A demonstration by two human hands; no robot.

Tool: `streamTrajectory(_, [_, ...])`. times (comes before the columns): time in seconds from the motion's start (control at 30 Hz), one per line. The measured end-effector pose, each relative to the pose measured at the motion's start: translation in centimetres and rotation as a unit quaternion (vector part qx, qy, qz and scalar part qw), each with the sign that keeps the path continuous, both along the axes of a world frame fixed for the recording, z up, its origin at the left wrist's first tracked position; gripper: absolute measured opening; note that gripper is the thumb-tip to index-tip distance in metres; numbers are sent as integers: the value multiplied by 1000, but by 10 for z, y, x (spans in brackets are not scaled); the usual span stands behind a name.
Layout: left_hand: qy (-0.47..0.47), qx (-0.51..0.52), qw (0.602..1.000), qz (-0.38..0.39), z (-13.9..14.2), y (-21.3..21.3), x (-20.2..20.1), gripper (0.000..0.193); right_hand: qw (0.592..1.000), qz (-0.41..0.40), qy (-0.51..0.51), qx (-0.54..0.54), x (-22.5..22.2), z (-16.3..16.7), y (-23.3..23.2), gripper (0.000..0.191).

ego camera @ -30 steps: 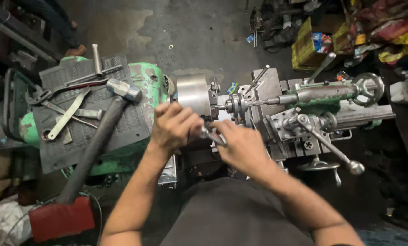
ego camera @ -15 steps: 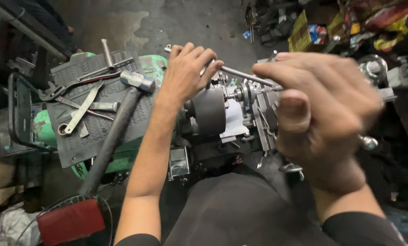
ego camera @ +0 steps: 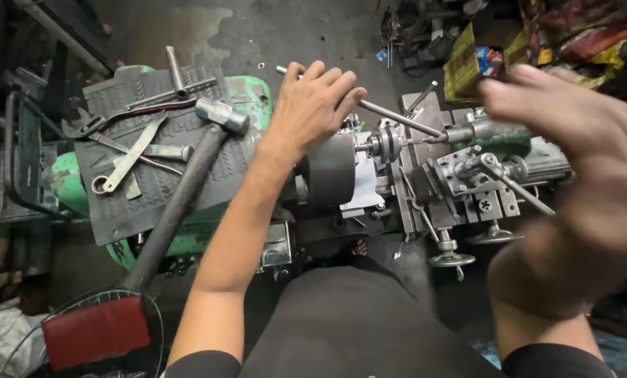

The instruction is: The person operates a metal lathe, repeatedly using a T-handle wrench to tighten bolts on the chuck while manually rotating the chuck to access different fasteners. The person also touches the chuck surface between adjustments.

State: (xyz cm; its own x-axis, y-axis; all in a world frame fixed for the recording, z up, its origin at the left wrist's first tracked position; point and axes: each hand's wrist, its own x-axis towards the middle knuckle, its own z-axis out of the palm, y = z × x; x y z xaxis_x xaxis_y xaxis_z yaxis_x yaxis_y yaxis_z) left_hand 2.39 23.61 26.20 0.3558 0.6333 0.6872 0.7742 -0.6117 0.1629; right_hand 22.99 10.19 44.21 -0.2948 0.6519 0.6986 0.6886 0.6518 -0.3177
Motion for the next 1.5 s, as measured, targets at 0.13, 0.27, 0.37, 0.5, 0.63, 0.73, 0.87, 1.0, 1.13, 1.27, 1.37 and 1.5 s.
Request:
streamTrajectory(0.13, [5,2,1000,23,2,4,6,30,987,15,-152,53,9,-65,73,28])
streamTrajectory(0.27, [27,29,999,20,8,10,7,28,932,-13,-360,32,33,-171,133,26])
streamTrajectory(0.37, [15,-9,999,28,9,6,6,28,937,-10,-343,-66,53,-174,132,19])
streamTrajectory(0.5, [-3,-15,999,33,8,2,6,28,986,34,-158,-28,51,-48,53,59])
streamTrajectory(0.63, [6,-29,999,34,8,2,7,27,995,47,-25,-90,63,15,-11,91])
streamTrajectory(0.73, [5,-14,999,40,9,3,8,26,997,12,-54,47,35,-60,67,45])
streamTrajectory(0.87, [20,5,1000,18,10,6,11,25,957,-71,-266,-93,19,-171,126,23])
streamTrajectory(1.0, [29,8,999,33,11,7,12,25,942,-38,-331,-49,39,-171,128,17])
streamTrajectory(1.13, [20,-8,999,44,9,6,11,25,993,16,-115,-1,29,-58,53,18])
streamTrajectory(1.27, [14,-15,999,44,5,6,11,25,998,1,-44,-52,22,2,-4,41])
streamTrajectory(1.37, [15,-6,998,53,4,9,13,25,997,-4,-82,7,28,-34,48,31])
streamTrajectory(1.5, [25,29,998,41,4,16,14,26,965,-130,-213,-78,18,-149,132,26])
